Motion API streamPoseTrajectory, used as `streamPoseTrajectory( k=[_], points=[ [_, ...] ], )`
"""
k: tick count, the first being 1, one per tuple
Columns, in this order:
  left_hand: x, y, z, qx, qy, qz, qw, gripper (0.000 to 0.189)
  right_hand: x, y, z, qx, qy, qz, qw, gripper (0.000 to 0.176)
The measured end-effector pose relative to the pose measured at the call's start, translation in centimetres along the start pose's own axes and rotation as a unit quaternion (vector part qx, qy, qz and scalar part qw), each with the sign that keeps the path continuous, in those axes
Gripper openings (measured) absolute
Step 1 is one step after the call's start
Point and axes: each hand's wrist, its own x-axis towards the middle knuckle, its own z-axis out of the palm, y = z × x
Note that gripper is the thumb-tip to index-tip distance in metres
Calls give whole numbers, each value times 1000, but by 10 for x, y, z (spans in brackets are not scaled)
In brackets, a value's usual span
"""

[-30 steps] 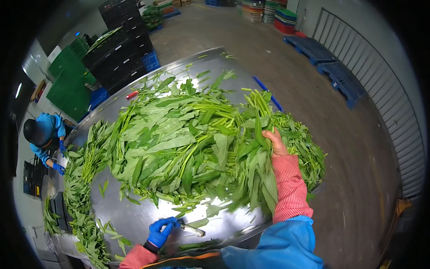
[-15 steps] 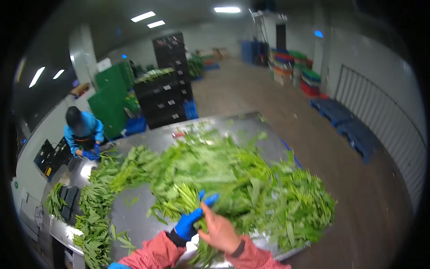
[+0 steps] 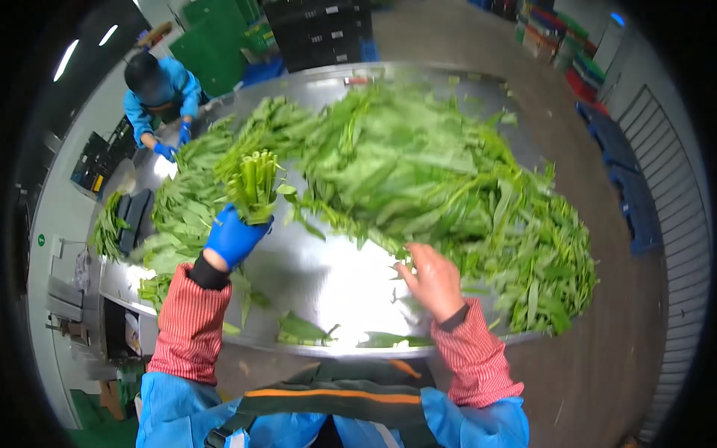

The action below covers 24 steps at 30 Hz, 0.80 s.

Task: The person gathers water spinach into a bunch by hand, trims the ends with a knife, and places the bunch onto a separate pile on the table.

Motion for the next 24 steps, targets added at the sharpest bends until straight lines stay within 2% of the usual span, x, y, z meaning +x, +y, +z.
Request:
streamPoseTrajectory(
  k=[3, 6, 9, 10, 12, 13, 15, 18, 20, 22, 24],
  points=[
    [-17, -34, 67, 37, -69, -110, 991, 37, -26, 18, 32, -26, 25, -7, 999, 27],
    [-40, -60, 136, 0, -179, -68, 981, 38, -44, 18, 51, -94, -87, 9, 992, 18],
    [-49, -49, 154, -38, -259, -117, 958, 36, -54, 22, 74, -136, -32, -13, 990, 21],
    [-49, -47, 157, -47, -270, -91, 957, 36, -55, 23, 78, -152, -18, -18, 988, 23],
    [-45, -46, 158, -63, -289, -43, 954, 36, -54, 18, 85, -156, -57, -13, 986, 25],
    [-46, -46, 166, -56, -257, -24, 964, 24, -53, 8, 89, -158, -75, -10, 984, 25],
    [-45, -44, 168, -149, -282, -46, 946, 19, -57, 0, 105, -176, -104, -8, 979, 26],
    [-46, -50, 176, -241, -294, -106, 919, 11, -61, 14, 122, -181, -40, 1, 983, 27],
    [-51, -58, 180, -273, -310, -155, 897, 10, -63, 16, 109, 22, -58, 61, 996, 29],
    [-48, -52, 173, -287, -317, -172, 888, 10, -60, 16, 91, 209, -77, 84, 971, 30],
    [-46, -45, 169, -304, -330, -184, 875, 10, -54, 0, 80, 237, -19, 21, 971, 26]
  ],
)
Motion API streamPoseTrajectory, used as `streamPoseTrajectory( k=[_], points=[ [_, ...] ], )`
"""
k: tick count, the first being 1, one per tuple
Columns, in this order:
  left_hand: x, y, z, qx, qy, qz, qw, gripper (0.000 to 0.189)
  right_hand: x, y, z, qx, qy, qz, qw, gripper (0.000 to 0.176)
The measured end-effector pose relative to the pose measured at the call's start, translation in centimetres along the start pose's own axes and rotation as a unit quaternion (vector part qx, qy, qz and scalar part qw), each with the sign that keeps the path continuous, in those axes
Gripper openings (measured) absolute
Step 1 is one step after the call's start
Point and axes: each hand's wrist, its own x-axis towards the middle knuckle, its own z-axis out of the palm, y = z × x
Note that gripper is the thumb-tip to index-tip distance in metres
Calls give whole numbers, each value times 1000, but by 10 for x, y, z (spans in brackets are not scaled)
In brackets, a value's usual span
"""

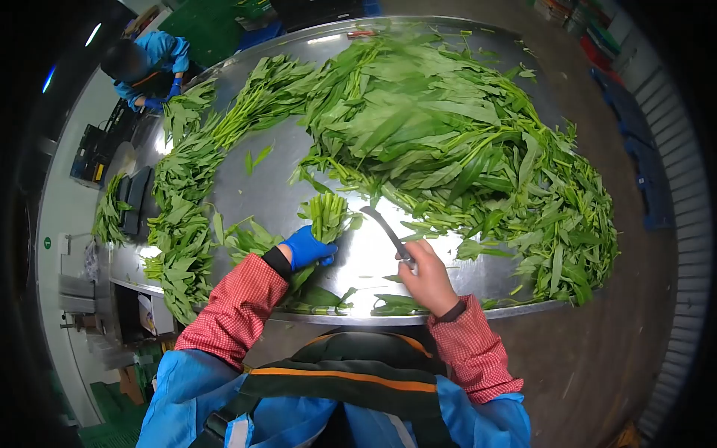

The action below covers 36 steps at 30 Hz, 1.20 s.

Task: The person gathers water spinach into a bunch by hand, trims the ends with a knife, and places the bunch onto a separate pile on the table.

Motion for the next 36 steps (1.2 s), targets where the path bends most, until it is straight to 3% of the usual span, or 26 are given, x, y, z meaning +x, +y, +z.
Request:
streamPoseTrajectory(
  k=[2, 5, 7, 9, 12, 14, 16, 17, 18, 20, 21, 24, 25, 26, 28, 30, 32, 35, 36],
  points=[
    [1, 9, 3, -21, -22, -7, 999, 9, 6, -33, 1, 25, 25, -35, 999, 24],
    [0, 25, 15, -29, -38, -9, 999, 12, 17, -58, 10, -145, 34, -96, 984, 14],
    [-2, 42, 25, 57, -39, -6, 998, 15, 26, -60, 18, -241, 28, -110, 964, 11],
    [-10, 63, 34, 129, -15, -24, 991, 25, 28, -27, 25, -254, 32, -109, 960, 6],
    [-14, 51, 42, 345, 210, 110, 908, 34, 8, 12, 10, -254, 1, -41, 966, 3],
    [-19, 65, 29, 338, 231, 134, 903, 36, -7, 27, -1, -266, -5, 53, 963, 6],
    [-19, 69, 24, 375, 254, 154, 878, 35, -3, 6, -10, -256, 67, -8, 964, 6],
    [-20, 77, 26, 403, 221, 113, 881, 44, 6, -10, -10, -242, 99, -42, 964, 7],
    [-21, 83, 31, 418, 218, 141, 870, 44, 17, -27, -10, -229, 131, -75, 962, 7],
    [-23, 91, 42, 445, 214, 194, 848, 45, 31, -44, -5, -226, 104, -84, 965, 13],
    [-26, 96, 44, 450, 253, 254, 818, 34, 27, -23, -1, -244, 89, -63, 964, 12],
    [-17, 94, 13, 223, 257, 362, 868, 35, -2, 43, -8, -273, 59, 19, 960, 20],
    [-24, 111, -5, 92, 193, 276, 937, 22, -9, 38, -19, -314, 16, 50, 948, 36],
    [-31, 120, -21, -103, 155, 233, 954, 16, -10, 29, -28, -331, 2, 44, 943, 52],
    [-30, 121, -55, -267, 61, 218, 937, 24, 9, -1, -38, -307, 23, 7, 951, 66],
    [-33, 128, -63, -449, 42, 166, 877, 36, 41, -38, -39, -219, 69, -63, 971, 82],
    [-33, 130, -62, -484, 41, 173, 857, 41, 68, -78, -35, -113, 46, -67, 990, 94],
    [-33, 146, -43, -529, 58, 155, 832, 39, 91, -97, -7, -65, -64, -31, 995, 98],
    [-33, 152, -36, -526, 63, 160, 833, 40, 94, -96, 3, 17, -72, -7, 997, 98]
  ],
)
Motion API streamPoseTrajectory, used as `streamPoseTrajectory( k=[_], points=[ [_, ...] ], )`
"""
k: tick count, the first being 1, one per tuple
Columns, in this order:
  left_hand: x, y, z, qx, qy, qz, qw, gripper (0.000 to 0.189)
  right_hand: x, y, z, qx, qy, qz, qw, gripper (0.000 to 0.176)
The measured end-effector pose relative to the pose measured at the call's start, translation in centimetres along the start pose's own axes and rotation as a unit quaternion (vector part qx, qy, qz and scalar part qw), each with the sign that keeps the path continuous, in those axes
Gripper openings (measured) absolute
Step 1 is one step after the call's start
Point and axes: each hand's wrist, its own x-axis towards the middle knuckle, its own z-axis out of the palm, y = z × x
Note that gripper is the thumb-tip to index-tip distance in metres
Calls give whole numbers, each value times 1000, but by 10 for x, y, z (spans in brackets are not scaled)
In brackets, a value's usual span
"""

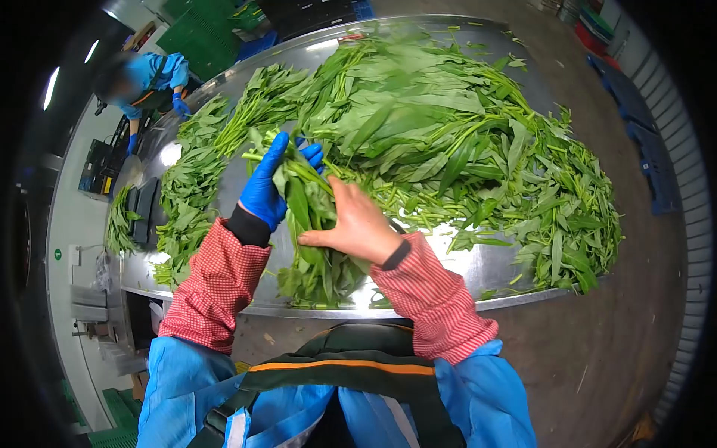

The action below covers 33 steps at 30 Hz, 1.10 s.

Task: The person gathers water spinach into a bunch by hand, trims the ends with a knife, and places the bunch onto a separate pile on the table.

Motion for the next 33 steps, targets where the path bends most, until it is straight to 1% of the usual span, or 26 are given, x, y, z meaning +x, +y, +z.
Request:
streamPoseTrajectory(
  k=[2, 3, 4, 6, 7, 8, 10, 12, 13, 14, 15, 16, 18, 19, 20, 22, 23, 24, 25, 26, 27, 28, 30, 31, 32, 33],
  points=[
    [-1, -4, 6, 5, 7, 16, 1000, 40, 9, 20, 29, 165, -20, 37, 985, 99],
    [-5, -4, 1, 71, -14, 16, 997, 48, 12, 41, 44, 236, -10, 16, 972, 94],
    [-9, -4, -9, 125, -47, 27, 991, 53, 11, 43, 44, 358, -29, 15, 933, 89],
    [-11, -10, -41, 233, -115, 45, 965, 64, 5, 54, 49, 486, -40, 86, 869, 82],
    [-5, -27, -80, 296, -90, 41, 950, 81, 3, 56, 50, 526, -47, 94, 844, 76],
    [-24, -32, -75, 367, -93, 90, 921, 95, 1, 58, 54, 554, -35, 92, 827, 74],
    [-49, -59, -86, 415, -113, 59, 901, 111, -3, 62, 62, 608, -10, 87, 789, 71],
    [-68, -72, -66, 513, -76, 129, 845, 122, -7, 52, 65, 647, -12, 91, 757, 68],
    [-69, -86, -67, 506, -45, 158, 846, 125, -9, 52, 73, 660, -5, 95, 745, 67],
    [-70, -101, -72, 502, -18, 157, 850, 123, -10, 53, 80, 673, 1, 100, 733, 66],
    [-69, -116, -80, 497, 10, 157, 853, 122, -12, 55, 84, 696, -22, 110, 709, 63],
    [-66, -125, -85, 492, 36, 157, 856, 120, -12, 57, 85, 702, -37, 115, 701, 63],
    [-58, -129, -98, 526, 19, 209, 824, 109, -14, 62, 83, 713, -66, 127, 686, 62],
    [-65, -116, -94, 538, 31, 215, 815, 106, -12, 68, 81, 672, -84, 95, 730, 60],
    [-71, -102, -91, 550, 42, 220, 805, 103, -11, 74, 75, 705, -96, 108, 695, 58],
    [-79, -58, -90, 598, 82, 186, 775, 95, -8, 77, 55, 766, -116, 133, 618, 55],
    [-78, -47, -98, 719, 108, 134, 673, 89, -13, 100, 65, 810, -89, 73, 575, 53],
    [-83, -49, -114, 718, 88, 127, 679, 88, -13, 78, 48, 770, -43, 156, 617, 51],
    [-82, -55, -136, 717, 69, 124, 682, 87, -14, 77, 47, 666, -15, 258, 700, 49],
    [-78, -56, -148, 719, 44, 123, 683, 85, -14, 79, 45, 547, 18, 349, 761, 47],
    [-80, -55, -149, 683, 66, 75, 723, 80, -18, 104, 48, 630, 0, 296, 718, 42],
    [-83, -55, -151, 687, 51, 83, 720, 78, -23, 147, 55, 705, -21, 242, 667, 37],
    [-88, -49, -159, 693, 21, 105, 713, 73, -29, 153, 43, 719, 54, 195, 665, 31],
    [-91, -50, -167, 695, 40, 98, 711, 66, -28, 129, 17, 695, 105, 191, 685, 29],
    [-95, -46, -171, 675, 49, 80, 732, 65, -28, 104, -10, 665, 156, 190, 705, 28],
    [-98, -43, -174, 654, 56, 62, 751, 65, -24, 93, -43, 672, 164, 178, 700, 26]
  ],
)
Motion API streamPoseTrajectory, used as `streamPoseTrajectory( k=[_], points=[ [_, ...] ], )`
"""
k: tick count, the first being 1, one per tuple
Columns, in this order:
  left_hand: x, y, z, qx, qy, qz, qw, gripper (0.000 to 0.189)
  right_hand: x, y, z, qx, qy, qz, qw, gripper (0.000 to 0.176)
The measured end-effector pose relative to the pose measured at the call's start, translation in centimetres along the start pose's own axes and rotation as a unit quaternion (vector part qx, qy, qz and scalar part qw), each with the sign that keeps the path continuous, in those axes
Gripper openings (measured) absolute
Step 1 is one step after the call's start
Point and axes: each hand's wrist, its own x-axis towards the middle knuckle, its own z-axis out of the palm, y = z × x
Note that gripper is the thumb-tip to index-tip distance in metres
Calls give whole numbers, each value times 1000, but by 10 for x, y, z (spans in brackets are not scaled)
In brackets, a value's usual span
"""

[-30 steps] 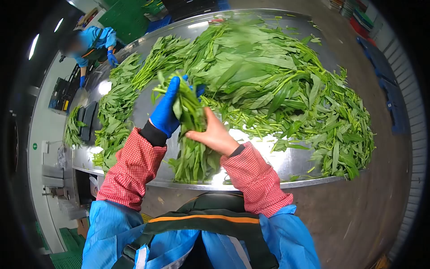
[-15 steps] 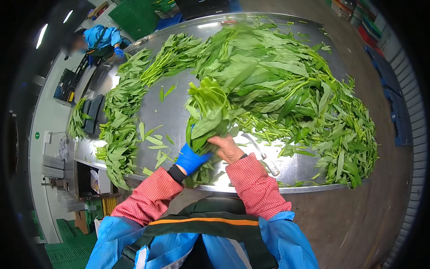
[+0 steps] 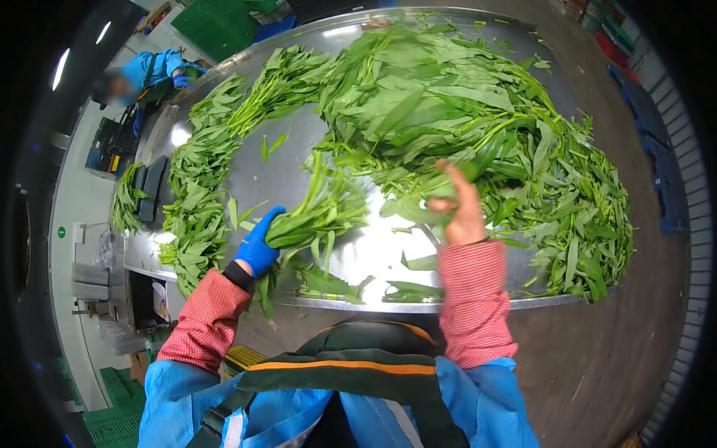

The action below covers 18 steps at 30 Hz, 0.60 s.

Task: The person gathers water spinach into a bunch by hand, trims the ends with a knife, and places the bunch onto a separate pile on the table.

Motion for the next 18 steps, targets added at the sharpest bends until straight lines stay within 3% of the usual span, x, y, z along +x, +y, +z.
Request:
streamPoseTrajectory(
  k=[1, 4, 7, 8, 9, 10, 12, 13, 15, 18],
  points=[
    [-2, -2, -3, -27, -6, -20, 999, 64, -1, -16, 3, 12, -2, -13, 1000, 25],
    [-5, -6, 1, -52, 20, -3, 998, 63, 4, -4, -1, -187, -38, -20, 981, 31],
    [-3, 23, 4, -12, 54, 42, 998, 64, 4, 60, 12, -298, -54, 68, 951, 67],
    [-4, 39, 5, 14, 67, 59, 996, 64, 7, 73, 18, -395, -89, 114, 907, 69],
    [-6, 51, 4, 61, 77, 71, 993, 65, 8, 122, 21, -344, -134, -54, 928, 66],
    [-7, 63, 4, 107, 88, 83, 987, 66, 22, 143, 1, -413, -183, -131, 883, 57],
    [-9, 65, 3, 163, 114, 92, 976, 68, 18, 121, 14, -365, -77, -87, 924, 42],
    [-13, 60, 1, 175, 129, 88, 972, 69, 6, 83, 37, -233, 81, 37, 968, 36],
    [-18, 52, -4, 197, 152, 81, 965, 70, 29, 48, -19, -176, 1, 7, 984, 30],
    [-23, 50, -5, 215, 154, 80, 961, 71, 15, 33, 8, -377, 25, 40, 925, 36]
  ],
)
